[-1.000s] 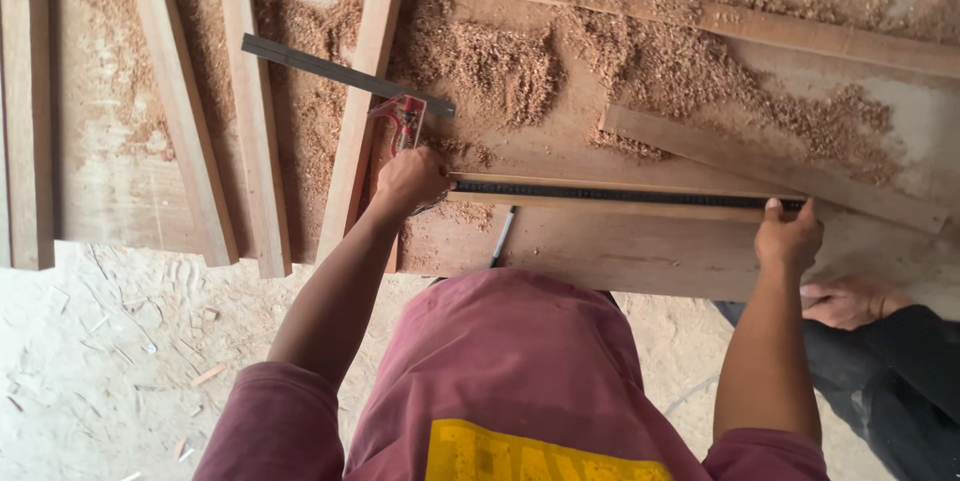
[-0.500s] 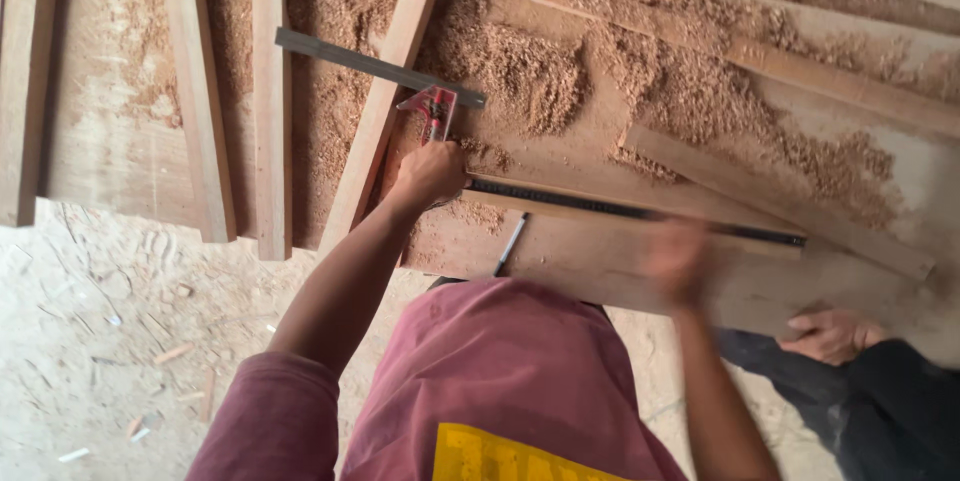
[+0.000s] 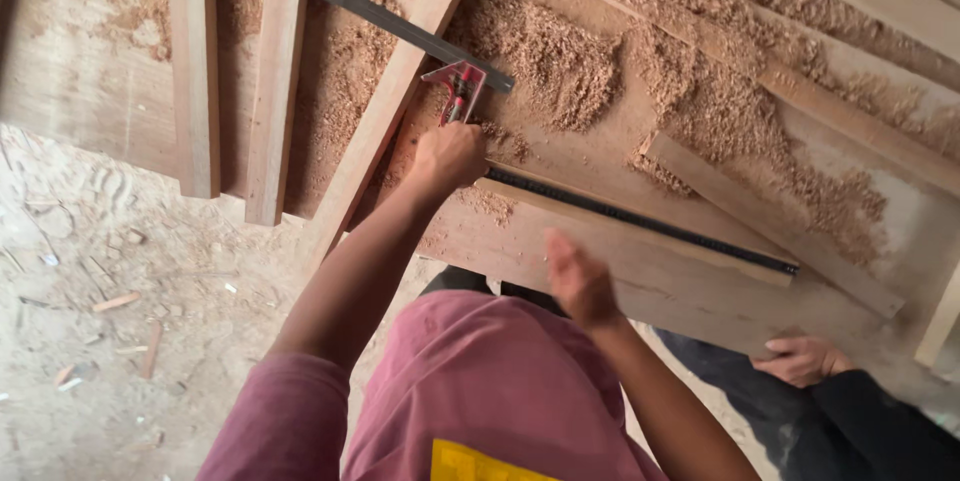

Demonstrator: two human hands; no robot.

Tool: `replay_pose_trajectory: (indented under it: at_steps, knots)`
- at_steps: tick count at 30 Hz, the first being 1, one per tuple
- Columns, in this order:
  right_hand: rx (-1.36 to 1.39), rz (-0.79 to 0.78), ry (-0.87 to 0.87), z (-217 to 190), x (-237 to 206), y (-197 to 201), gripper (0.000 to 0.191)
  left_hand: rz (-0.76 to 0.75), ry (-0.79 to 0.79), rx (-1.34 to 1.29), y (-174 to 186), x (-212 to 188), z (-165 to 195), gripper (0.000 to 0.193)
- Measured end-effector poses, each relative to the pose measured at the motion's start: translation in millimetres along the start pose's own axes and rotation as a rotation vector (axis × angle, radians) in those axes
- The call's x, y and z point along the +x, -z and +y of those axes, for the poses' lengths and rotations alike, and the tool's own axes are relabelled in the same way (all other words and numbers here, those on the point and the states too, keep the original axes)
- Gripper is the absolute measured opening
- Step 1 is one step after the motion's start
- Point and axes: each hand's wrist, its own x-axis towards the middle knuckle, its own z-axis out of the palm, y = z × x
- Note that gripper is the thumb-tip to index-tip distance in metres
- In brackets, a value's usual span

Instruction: The person measures and marks wooden planks using a metal ruler, a try square, and a pencil. They repeatedly position the tools, draw lines, and reposition the wood to mark multiple pieces in a workshop setting.

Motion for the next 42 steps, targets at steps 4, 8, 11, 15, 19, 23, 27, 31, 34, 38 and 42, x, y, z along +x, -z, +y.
replay_pose_trajectory:
  at_steps: [4, 8, 11, 15, 19, 23, 27, 31, 34, 38, 42]
  knots:
    - [0.77, 0.181, -0.06, -7, 48, 24, 0.028, 0.1, -0.024, -0.032, -3, -2, -3, 0.018]
    - [0.284, 0.296, 0.229, 9, 118, -8, 0.025, 0.107, 0.039, -0.075, -7, 1, -2, 0.018]
    - [0.704, 0.08, 0.066, 27, 142, -41, 0.025, 0.21, 0.044, -0.114, -18, 4, -2, 0.016]
    - [0.636, -0.117, 0.174, 50, 133, -53, 0.019, 0.233, 0.093, -0.112, -32, 9, -3, 0.016]
    - [0.569, -0.175, 0.259, 61, 121, -48, 0.021, 0.168, 0.096, -0.064, -41, 3, 1, 0.015]
    - [0.575, -0.07, 0.288, 70, 130, -53, 0.026, 0.045, 0.098, 0.005, -32, 8, 2, 0.018]
    - [0.476, -0.014, 0.282, 83, 132, -55, 0.034, -0.037, 0.084, -0.052, -29, 15, -2, 0.015]
    - [0.466, -0.025, 0.279, 87, 126, -55, 0.036, -0.051, 0.076, -0.072, -33, 18, -9, 0.013]
    - [0.436, -0.052, 0.197, 83, 127, -55, 0.038, -0.009, 0.075, -0.039, -36, 19, -7, 0.012]
    - [0.349, -0.021, 0.258, 79, 130, -54, 0.04, 0.038, 0.066, -0.014, -36, 22, -2, 0.01]
    - [0.368, -0.023, 0.25, 77, 130, -53, 0.04, 0.103, 0.092, -0.004, -39, 20, 4, 0.011]
